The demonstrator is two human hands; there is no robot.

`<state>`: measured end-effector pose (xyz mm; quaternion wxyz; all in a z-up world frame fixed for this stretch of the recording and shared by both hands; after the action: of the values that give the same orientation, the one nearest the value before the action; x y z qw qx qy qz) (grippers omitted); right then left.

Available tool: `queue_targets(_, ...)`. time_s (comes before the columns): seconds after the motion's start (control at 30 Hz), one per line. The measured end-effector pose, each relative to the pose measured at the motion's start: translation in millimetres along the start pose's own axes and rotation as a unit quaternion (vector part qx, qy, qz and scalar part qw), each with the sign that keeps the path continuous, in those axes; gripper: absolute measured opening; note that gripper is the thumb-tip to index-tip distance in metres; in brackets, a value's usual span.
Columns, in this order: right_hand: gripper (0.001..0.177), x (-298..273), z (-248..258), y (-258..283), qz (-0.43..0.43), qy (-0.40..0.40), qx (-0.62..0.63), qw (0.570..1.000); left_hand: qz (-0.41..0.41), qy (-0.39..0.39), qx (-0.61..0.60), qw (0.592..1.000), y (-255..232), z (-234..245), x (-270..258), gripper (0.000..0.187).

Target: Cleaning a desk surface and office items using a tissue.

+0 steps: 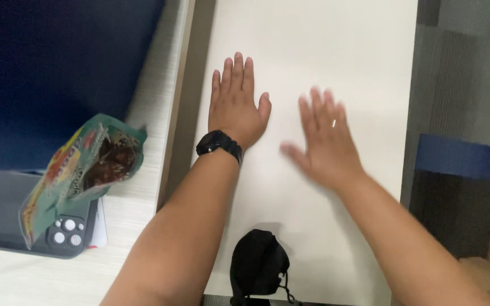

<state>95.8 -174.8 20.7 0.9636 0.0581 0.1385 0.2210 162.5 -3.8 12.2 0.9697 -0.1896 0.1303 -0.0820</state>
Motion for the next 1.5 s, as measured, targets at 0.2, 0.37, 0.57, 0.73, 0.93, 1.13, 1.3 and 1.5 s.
queue_targets(0.2,0.088,-26.1,-7.9,-45.8,0.1,0.133,-0.091,0.982,-0.009,-0.012,-0.014,1.0,-1.2,1.9,3.1,0.074)
queue_targets(0.37,0.079,85.9,51.2,-156.8,-0.129,0.053,0.037,0.99,0.014,0.016,-0.009,1.0,0.9,0.2,5.3,0.073)
queue_targets(0.57,0.088,74.1,34.7,-88.2,-0.14,0.047,0.073,0.986,0.002,-0.012,-0.026,1.0,-2.4,4.4,3.2,0.073)
queue_targets(0.73,0.095,5.4,8.3,-30.0,0.116,0.111,-0.01,0.987,-0.001,-0.039,-0.018,0.999,0.7,9.9,3.2,0.073)
queue_targets(0.93,0.081,140.6,49.4,-124.1,-0.162,0.039,0.081,0.983,0.002,-0.024,-0.015,1.0,0.8,9.1,4.2,0.073)
queue_targets(1.13,0.082,251.1,28.3,-23.0,-0.149,-0.002,0.136,0.979,-0.001,-0.069,-0.024,0.997,4.0,9.0,-1.9,0.08)
queue_targets(1.3,0.063,252.8,16.1,73.2,0.073,0.079,-0.011,0.994,0.034,-0.158,-0.212,0.964,21.5,28.7,-26.4,0.074)
queue_targets(1.5,0.068,84.4,-7.4,121.7,0.15,0.143,0.388,0.898,0.054,-0.183,-0.252,0.949,13.4,45.7,-58.4,0.068)
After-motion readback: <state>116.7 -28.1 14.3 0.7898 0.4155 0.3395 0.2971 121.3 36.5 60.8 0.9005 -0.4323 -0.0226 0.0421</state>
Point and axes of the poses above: each hand's wrist, its own x-axis towards the middle knuckle, its own z-axis out of the back of the hand, y = z × x, the point moved 7 cm from there along x, towards the middle knuckle, and after that the axes turned 13 degrees about y, right-handed, at the moved point
